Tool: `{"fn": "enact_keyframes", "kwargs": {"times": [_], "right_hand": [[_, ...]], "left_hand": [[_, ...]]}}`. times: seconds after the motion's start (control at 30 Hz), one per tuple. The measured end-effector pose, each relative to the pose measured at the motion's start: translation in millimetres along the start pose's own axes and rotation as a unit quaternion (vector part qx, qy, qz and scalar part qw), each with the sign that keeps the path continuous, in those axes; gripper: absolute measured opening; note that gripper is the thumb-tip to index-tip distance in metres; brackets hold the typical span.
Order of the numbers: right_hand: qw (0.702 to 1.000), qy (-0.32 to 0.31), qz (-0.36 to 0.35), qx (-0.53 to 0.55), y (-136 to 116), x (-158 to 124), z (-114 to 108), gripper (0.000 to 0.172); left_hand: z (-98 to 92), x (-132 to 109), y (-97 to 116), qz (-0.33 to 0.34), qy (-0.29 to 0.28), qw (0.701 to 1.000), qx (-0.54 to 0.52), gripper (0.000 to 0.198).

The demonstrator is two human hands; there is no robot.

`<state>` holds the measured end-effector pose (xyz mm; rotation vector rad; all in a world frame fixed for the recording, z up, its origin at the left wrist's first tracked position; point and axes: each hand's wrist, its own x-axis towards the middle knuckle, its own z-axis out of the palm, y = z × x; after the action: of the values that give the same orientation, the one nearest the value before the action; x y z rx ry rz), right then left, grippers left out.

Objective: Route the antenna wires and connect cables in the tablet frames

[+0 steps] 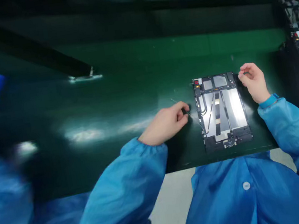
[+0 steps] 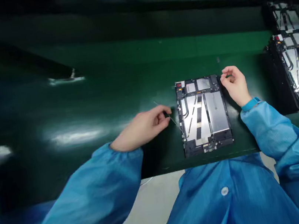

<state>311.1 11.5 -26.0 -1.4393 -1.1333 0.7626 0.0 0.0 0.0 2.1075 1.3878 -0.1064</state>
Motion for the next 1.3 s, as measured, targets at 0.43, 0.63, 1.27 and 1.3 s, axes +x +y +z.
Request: {"fn": "enact_keyframes", "kwargs": {"times": [0.43,0.63,1.27,1.3], "right_hand": [[0.84,-0.487,-0.159,-0.179,-55.6,-57.9,62.8,0.011],[0.816,-0.523,-0.173,-0.177,-54.6,-37.0,39.2,0.018],[0.8,-0.547,-0.208,-0.13,-41.2,-15.4,45.8,0.026],[0.803,-0.543,-0.211,-0.128,-39.4,-15.8,46.9,0.024]], "left_hand": [[33.3,-41.6,39.1,0.129,0.375,0.915,-0.069,0.031],[66.3,-10.9,33.2,0.006,0.219,0.872,-0.439,0.073],[58.1,-16.6,49.5,-0.028,0.047,0.847,-0.529,0.074],[59.1,-17.2,49.9,-0.034,0.051,0.847,-0.529,0.074]]}}
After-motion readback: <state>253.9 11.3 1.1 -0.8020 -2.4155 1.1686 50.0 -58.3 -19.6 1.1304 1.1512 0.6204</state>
